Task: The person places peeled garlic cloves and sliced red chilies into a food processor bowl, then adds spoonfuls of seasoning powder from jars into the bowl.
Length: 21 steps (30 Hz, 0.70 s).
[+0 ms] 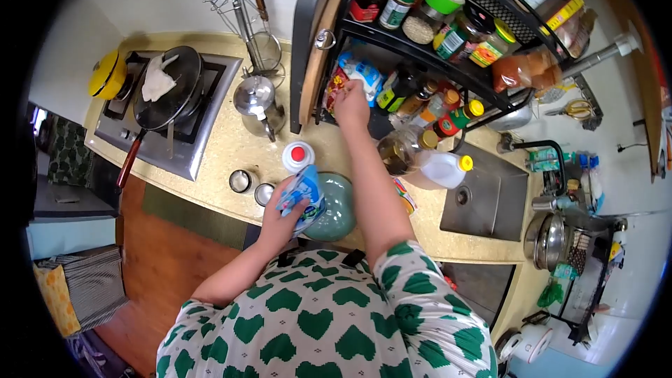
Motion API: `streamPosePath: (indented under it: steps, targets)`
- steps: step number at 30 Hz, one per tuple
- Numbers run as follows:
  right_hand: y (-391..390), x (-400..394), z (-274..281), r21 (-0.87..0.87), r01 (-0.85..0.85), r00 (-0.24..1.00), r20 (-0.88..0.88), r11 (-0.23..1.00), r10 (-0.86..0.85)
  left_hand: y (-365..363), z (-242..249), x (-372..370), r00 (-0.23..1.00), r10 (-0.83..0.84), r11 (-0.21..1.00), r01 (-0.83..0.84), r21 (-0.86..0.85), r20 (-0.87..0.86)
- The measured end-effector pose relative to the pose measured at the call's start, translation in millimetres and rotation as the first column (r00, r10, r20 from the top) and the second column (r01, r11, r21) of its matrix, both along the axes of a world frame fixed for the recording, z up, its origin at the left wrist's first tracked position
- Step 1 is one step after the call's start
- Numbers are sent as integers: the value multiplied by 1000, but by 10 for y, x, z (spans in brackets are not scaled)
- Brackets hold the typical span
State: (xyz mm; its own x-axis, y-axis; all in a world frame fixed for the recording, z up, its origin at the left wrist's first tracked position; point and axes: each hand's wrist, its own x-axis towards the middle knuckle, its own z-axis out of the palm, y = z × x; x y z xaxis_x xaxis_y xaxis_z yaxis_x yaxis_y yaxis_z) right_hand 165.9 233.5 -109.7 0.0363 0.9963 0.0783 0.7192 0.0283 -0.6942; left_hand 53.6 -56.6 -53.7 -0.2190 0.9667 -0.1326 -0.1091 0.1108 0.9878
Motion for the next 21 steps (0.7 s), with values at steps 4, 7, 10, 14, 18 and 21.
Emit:
streamPosePath:
  steps: [4, 7, 10, 14, 18, 21]
  targets:
    - [543, -291, -334, 181, 179, 977, 86, 967, -197, -181, 221, -231, 991, 136, 991, -136, 4, 11]
    - [820, -287, -336, 198, 138, 954, 238, 970, -184, -343, 294, -335, 947, 280, 959, -270, -84, 156]
    - [805, -173, -340, 280, 64, 904, 390, 958, -174, -410, 307, -461, 933, 311, 950, -308, -43, 181]
    - [405, 47, -61, 396, 137, 922, 284, 908, -263, -606, 89, -723, 962, 257, 966, -257, -11, 90]
    - [-50, 215, 188, 455, 224, 971, -30, 862, -237, -876, -306, -1140, 941, 335, 917, -316, -245, 39]
    - [-612, 141, 689, 384, 241, 933, -345, 891, -104, -863, -284, -1473, 852, 446, 884, -371, -286, 273]
